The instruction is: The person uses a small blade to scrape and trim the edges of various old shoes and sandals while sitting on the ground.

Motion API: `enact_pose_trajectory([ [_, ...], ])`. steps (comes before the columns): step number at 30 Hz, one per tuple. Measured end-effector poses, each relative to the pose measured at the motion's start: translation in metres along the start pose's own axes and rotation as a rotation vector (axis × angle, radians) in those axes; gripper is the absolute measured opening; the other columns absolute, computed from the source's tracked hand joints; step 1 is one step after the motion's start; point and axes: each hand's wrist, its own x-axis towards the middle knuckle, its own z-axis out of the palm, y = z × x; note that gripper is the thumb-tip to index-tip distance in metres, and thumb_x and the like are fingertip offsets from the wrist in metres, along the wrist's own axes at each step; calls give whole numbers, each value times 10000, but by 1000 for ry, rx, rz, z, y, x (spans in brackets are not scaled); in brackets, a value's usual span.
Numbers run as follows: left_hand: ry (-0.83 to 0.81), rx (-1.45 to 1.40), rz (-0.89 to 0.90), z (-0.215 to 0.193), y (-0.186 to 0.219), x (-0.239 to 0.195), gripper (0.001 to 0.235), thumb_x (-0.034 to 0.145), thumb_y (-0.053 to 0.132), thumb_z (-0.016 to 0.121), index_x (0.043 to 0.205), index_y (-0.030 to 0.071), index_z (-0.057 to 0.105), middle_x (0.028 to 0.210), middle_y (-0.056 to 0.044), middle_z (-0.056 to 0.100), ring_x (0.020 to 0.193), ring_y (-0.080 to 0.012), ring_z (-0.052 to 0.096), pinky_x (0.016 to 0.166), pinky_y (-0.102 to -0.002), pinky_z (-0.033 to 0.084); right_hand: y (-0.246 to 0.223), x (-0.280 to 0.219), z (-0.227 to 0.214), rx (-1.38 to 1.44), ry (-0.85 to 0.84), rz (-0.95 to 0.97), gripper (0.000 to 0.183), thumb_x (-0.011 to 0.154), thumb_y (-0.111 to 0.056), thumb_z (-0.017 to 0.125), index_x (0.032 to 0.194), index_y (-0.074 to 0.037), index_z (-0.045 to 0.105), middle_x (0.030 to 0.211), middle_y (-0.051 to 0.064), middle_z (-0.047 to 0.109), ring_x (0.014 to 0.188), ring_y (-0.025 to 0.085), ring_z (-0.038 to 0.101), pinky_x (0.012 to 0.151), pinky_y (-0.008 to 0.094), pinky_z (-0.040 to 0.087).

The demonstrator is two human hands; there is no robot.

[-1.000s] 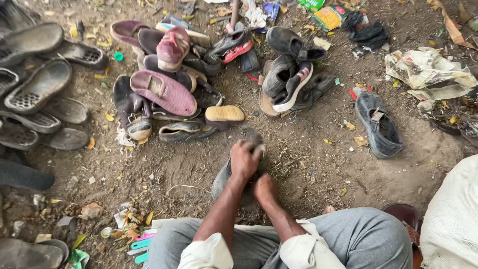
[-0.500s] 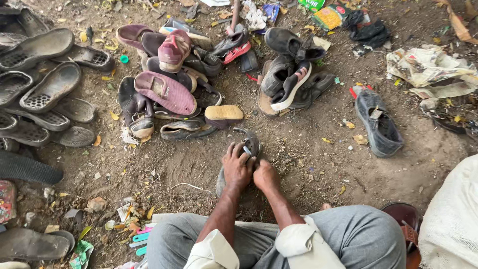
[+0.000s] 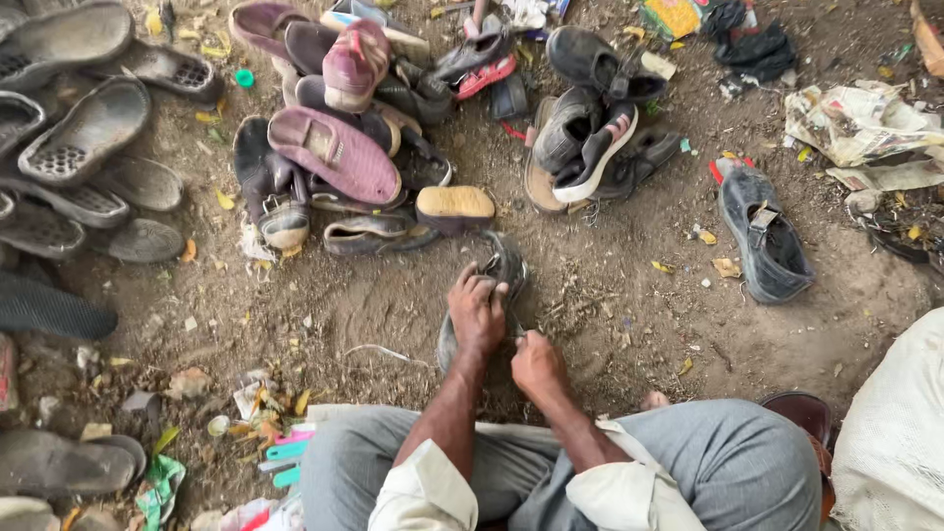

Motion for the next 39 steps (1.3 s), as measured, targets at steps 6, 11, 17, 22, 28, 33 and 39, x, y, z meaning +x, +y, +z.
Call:
enact_pose_trajectory([
  [6, -5, 6, -38, -9, 8, 4, 156, 882, 235, 745, 849, 84, 767, 1017, -65, 776, 1344, -310, 524, 1131, -505, 336, -11, 22, 5, 62, -42, 40, 173, 942, -153, 549, 955, -35, 675, 865, 198, 710, 776, 340, 717, 678, 490, 551],
  [11, 24, -52, -88, -9, 14, 11, 148, 893, 218, 739, 869, 72, 751, 1033, -81, 754, 1325, -295, 548, 1114, -483, 358, -3, -19, 3, 6, -106, 91, 244, 984, -249, 567, 988, -26, 666, 896, 235, 717, 825, 375, 704, 713, 497, 535],
  [17, -14, 21, -95, -8, 10, 8, 149, 885, 197, 738, 865, 50, 759, 980, -83, 765, 1309, -311, 541, 1109, -481, 326, 6, 24, 23, 96, -158, 88, 217, 898, -83, 567, 1074, -9, 670, 943, 259, 707, 804, 382, 721, 694, 475, 572],
  [22, 129, -127, -104, 1, -5, 12, 146, 918, 190, 723, 880, 49, 739, 1051, -130, 740, 1278, -288, 579, 1093, -472, 440, 52, -26, 58, 44, 59, -402, 161, 944, -99, 569, 863, -1, 668, 771, 242, 664, 692, 358, 652, 619, 496, 508],
  [28, 206, -183, -288, 11, -11, 21, 191, 1006, 207, 616, 851, 102, 655, 1180, -128, 699, 1276, -282, 584, 1127, -503, 441, 55, -8, 51, 440, -280, 290, 183, 1010, -159, 527, 1024, -110, 703, 823, 173, 666, 586, 284, 541, 605, 543, 419],
  [33, -159, 187, -282, -35, 36, 41, 405, 990, 485, 618, 1014, 88, 693, 1200, -140, 652, 1315, -333, 508, 1169, -573, 336, 31, 47, 19, 52, -237, 33, 239, 974, -223, 612, 964, -34, 758, 800, 169, 706, 680, 268, 629, 667, 471, 506],
  [39, -578, 582, -66, -65, 65, 66, 605, 820, 577, 732, 1203, 112, 680, 1321, -132, 519, 1282, -314, 413, 1037, -498, 380, 53, 81, 32, 72, -311, -127, 293, 961, -275, 619, 918, -23, 762, 790, 152, 707, 685, 258, 651, 671, 459, 518],
])
